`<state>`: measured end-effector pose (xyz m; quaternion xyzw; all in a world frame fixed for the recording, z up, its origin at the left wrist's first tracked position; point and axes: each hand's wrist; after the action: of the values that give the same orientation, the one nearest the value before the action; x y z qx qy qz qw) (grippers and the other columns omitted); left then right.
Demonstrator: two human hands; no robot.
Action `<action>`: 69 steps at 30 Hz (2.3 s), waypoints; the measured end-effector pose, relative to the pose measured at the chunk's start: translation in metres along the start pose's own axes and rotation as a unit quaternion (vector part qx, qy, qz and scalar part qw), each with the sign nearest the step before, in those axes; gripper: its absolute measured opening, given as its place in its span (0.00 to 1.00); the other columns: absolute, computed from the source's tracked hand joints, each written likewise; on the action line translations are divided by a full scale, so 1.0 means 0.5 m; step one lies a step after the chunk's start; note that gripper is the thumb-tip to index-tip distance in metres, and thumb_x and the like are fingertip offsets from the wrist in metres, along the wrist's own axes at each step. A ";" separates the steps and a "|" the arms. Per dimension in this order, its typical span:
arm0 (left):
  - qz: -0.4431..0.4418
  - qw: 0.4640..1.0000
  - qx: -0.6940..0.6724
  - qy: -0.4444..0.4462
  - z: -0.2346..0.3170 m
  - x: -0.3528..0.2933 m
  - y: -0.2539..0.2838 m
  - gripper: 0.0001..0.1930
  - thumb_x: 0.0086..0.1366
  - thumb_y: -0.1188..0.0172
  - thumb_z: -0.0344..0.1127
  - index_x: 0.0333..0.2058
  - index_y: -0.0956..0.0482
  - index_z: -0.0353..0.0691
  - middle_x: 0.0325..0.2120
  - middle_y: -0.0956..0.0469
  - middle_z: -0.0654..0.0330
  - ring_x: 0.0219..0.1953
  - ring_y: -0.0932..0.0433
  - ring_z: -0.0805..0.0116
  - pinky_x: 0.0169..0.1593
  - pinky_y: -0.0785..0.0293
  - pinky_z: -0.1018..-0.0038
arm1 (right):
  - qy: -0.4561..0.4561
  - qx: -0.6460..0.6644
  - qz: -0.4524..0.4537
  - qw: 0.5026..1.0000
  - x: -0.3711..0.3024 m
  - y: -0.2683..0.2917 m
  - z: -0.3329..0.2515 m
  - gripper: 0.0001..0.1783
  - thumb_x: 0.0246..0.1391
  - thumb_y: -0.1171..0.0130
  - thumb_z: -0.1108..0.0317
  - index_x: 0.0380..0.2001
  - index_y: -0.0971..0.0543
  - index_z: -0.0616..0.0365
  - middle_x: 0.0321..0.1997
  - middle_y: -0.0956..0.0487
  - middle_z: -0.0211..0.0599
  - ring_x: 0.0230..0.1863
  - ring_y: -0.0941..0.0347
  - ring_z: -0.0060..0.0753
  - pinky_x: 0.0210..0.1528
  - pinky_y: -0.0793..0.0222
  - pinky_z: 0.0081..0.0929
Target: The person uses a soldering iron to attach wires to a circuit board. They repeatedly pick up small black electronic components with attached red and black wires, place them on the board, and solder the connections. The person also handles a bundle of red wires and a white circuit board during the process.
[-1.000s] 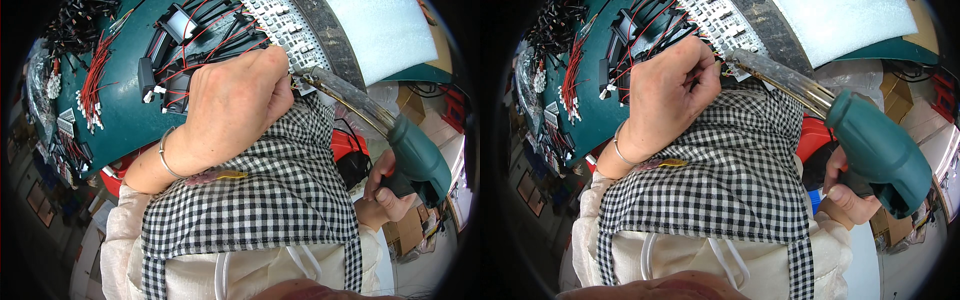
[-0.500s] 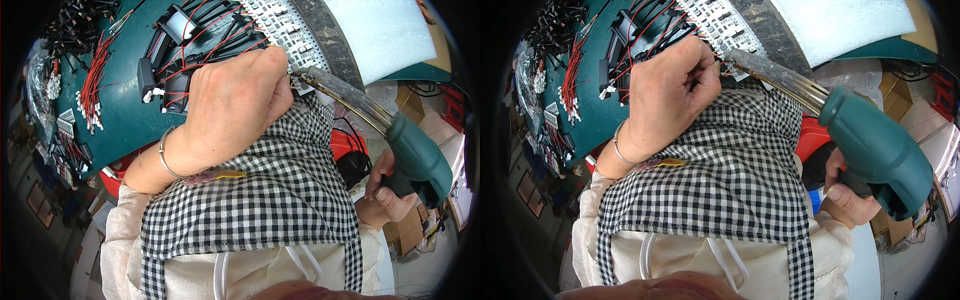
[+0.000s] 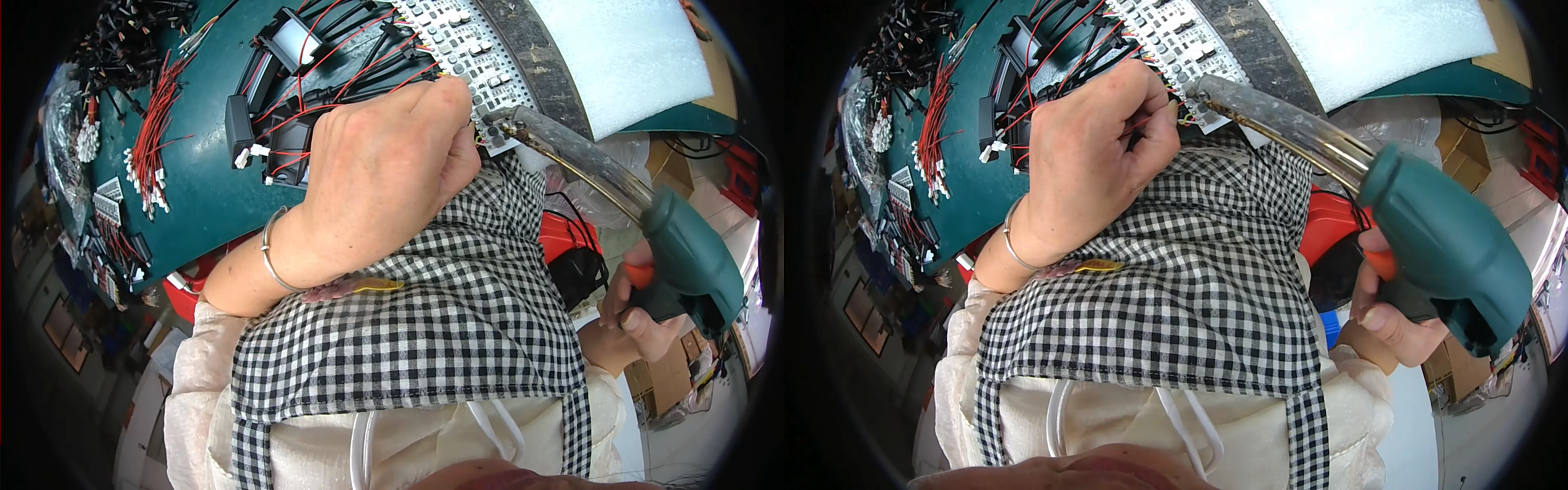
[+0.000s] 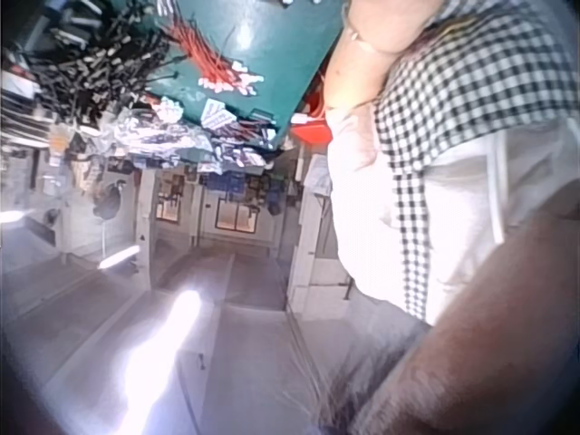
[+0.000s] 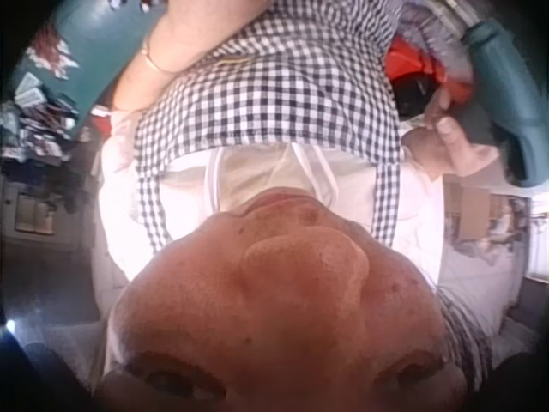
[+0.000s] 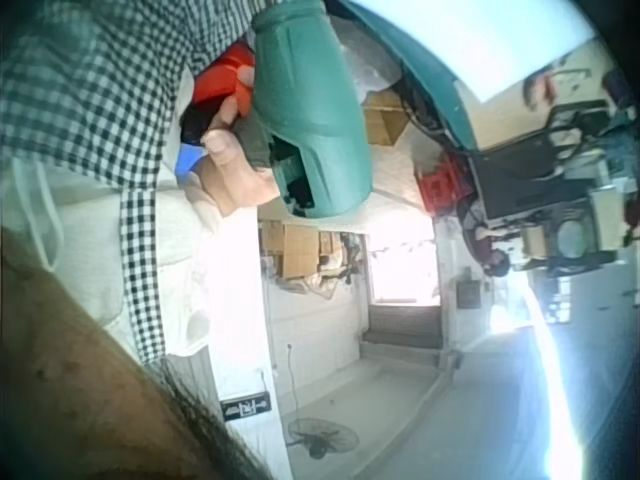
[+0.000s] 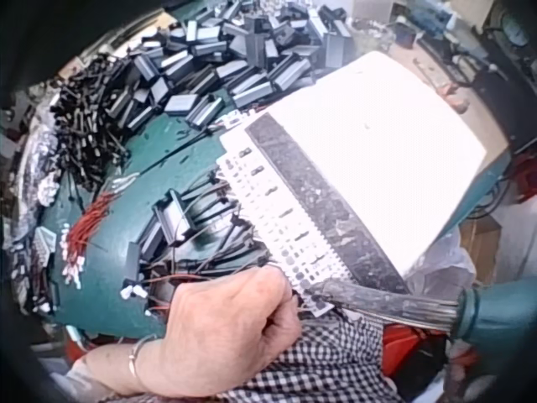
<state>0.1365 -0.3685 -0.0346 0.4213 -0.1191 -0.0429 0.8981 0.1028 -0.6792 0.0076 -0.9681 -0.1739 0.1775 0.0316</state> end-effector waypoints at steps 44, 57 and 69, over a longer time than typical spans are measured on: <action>-0.022 0.998 0.050 -0.020 0.010 -0.014 0.034 0.07 0.51 0.35 0.26 0.27 0.26 0.39 0.19 0.25 0.59 0.19 0.26 0.63 0.23 0.30 0.71 | 0.145 0.023 0.027 0.989 0.068 -0.032 -0.009 0.43 0.48 0.34 0.64 0.60 0.44 0.76 0.23 0.32 0.35 0.14 0.35 0.23 0.14 0.35 0.20; 0.010 0.997 0.011 0.074 -0.016 -0.080 0.179 0.07 0.49 0.33 0.26 0.29 0.20 0.37 0.26 0.22 0.59 0.31 0.25 0.58 0.37 0.30 0.67 | 0.325 -0.214 0.209 0.897 0.222 -0.127 0.006 0.29 0.46 0.37 0.85 0.54 0.32 0.70 0.40 0.25 0.39 0.30 0.31 0.19 0.31 0.31 0.16; -0.018 0.985 0.171 0.021 -0.042 -0.072 0.180 0.17 0.45 0.28 0.44 0.24 0.24 0.40 0.25 0.26 0.60 0.33 0.28 0.58 0.37 0.35 0.65 | 0.388 -0.458 0.126 0.790 0.321 -0.194 -0.025 0.33 0.36 0.24 0.73 0.48 0.27 0.64 0.34 0.19 0.36 0.33 0.23 0.23 0.38 0.27 0.22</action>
<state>0.1047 -0.2889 0.0148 0.5717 -0.0983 -0.0290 0.8140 0.2161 -0.5323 -0.0219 -0.8699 -0.0848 -0.3112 -0.3733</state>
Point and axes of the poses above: each hand's wrist, its own x-axis towards the middle knuckle, its own y-axis out of the back of the hand, z = x × y
